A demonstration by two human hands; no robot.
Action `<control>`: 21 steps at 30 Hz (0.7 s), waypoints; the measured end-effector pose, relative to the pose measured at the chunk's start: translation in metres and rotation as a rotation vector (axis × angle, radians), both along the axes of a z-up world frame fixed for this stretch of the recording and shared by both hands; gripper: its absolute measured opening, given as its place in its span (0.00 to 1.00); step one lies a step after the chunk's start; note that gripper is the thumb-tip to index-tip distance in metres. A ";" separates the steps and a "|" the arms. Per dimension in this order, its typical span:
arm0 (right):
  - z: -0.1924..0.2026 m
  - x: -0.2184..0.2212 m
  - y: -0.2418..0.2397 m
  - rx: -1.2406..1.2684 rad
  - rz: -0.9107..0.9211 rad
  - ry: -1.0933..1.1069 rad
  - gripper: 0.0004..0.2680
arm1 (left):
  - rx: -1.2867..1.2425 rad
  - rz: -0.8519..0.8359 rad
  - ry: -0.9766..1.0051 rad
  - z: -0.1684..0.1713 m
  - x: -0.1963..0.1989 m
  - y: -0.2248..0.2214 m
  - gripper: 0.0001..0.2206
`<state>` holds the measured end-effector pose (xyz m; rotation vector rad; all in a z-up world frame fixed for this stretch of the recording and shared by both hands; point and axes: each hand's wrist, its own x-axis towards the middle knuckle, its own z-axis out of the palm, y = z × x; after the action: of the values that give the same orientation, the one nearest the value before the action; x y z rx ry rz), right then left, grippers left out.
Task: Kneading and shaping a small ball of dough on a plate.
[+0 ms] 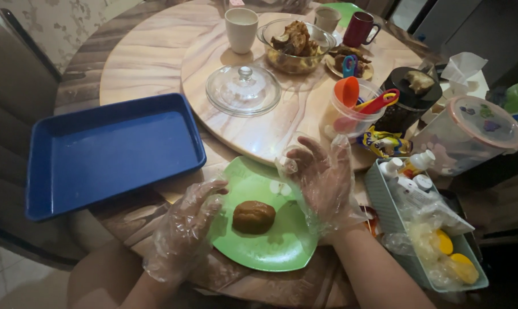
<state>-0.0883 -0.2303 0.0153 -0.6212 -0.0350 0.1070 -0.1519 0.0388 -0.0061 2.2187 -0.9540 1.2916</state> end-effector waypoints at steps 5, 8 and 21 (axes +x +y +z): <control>-0.004 0.002 -0.004 0.004 -0.010 0.010 0.27 | -0.018 -0.076 0.049 -0.001 0.000 0.000 0.34; -0.009 0.005 -0.008 0.020 0.021 -0.015 0.27 | -0.013 -0.093 0.001 -0.001 0.002 0.000 0.33; -0.010 0.006 -0.007 0.054 0.057 -0.071 0.27 | -0.023 -0.170 0.059 -0.003 0.003 0.002 0.37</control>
<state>-0.0821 -0.2377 0.0056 -0.5696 -0.1238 0.1383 -0.1484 0.0412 -0.0088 2.0965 -1.0736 1.1487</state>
